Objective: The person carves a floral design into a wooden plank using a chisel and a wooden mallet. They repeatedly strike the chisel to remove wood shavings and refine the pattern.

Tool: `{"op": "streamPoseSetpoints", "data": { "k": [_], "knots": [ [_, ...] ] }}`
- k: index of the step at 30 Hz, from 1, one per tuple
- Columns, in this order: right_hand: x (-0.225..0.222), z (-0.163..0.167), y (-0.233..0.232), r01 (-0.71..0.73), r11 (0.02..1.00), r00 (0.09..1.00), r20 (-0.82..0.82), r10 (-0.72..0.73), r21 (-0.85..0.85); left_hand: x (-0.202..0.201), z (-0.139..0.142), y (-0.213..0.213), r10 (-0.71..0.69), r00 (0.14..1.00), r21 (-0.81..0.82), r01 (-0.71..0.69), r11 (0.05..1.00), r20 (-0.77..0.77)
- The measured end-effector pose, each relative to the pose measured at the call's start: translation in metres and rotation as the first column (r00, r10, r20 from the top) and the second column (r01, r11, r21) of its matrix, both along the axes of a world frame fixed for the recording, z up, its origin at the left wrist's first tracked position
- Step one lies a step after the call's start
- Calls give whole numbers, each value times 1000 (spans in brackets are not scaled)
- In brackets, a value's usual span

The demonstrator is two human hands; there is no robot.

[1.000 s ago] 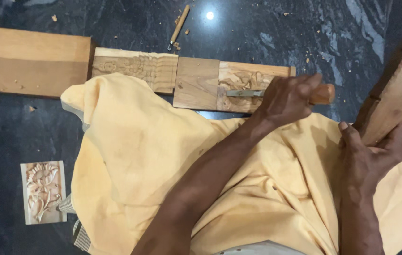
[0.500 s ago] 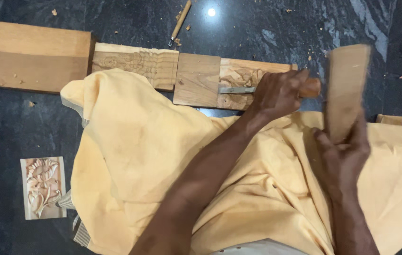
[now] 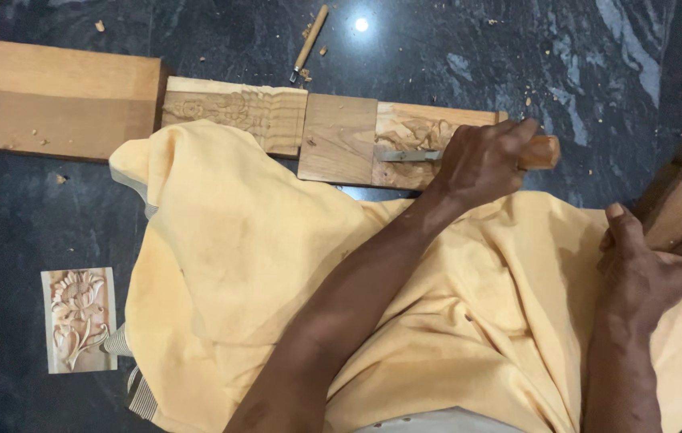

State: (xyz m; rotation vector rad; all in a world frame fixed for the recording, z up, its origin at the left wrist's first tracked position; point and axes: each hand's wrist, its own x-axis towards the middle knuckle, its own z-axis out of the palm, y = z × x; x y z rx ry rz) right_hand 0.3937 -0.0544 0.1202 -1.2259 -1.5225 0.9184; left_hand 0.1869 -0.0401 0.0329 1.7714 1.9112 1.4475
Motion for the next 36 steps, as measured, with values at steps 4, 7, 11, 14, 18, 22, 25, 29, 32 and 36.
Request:
{"op": "streamPoseSetpoints", "data": {
  "k": [4,7,11,14,18,22,25,29,32,36],
  "knots": [
    [7,-8,5,-42,998,999,-31,43,46,0,4,0,-1,999,78,-2,997,44],
    [12,-12,7,-39,996,999,-16,41,76,1,6,0,1,999,59,-4,998,51],
    [-1,-11,-2,-58,996,998,9,57,68,-1,6,0,-2,998,34,-1,999,64],
    [-18,-3,-14,-217,974,970,123,209,61,-2,8,-2,7,999,29,-8,1000,34],
    [-30,16,-17,-160,972,958,264,110,174,-2,10,-5,16,1000,52,-17,998,19],
    [-33,16,-15,10,998,993,117,-17,61,-1,7,-4,-10,999,50,9,999,36],
    [-33,12,-17,-182,982,958,237,165,54,0,3,-2,-9,1000,57,7,998,30],
    [-39,19,-20,-102,994,990,96,105,-36,1,0,-2,-5,1000,12,5,1000,10],
    [-49,24,-25,101,988,995,13,-101,-116,-1,0,-4,6,999,36,-8,999,34],
    [-46,18,-28,-190,979,948,275,162,78,-3,0,-5,-11,1000,-8,11,1000,-23]
  ]
}}
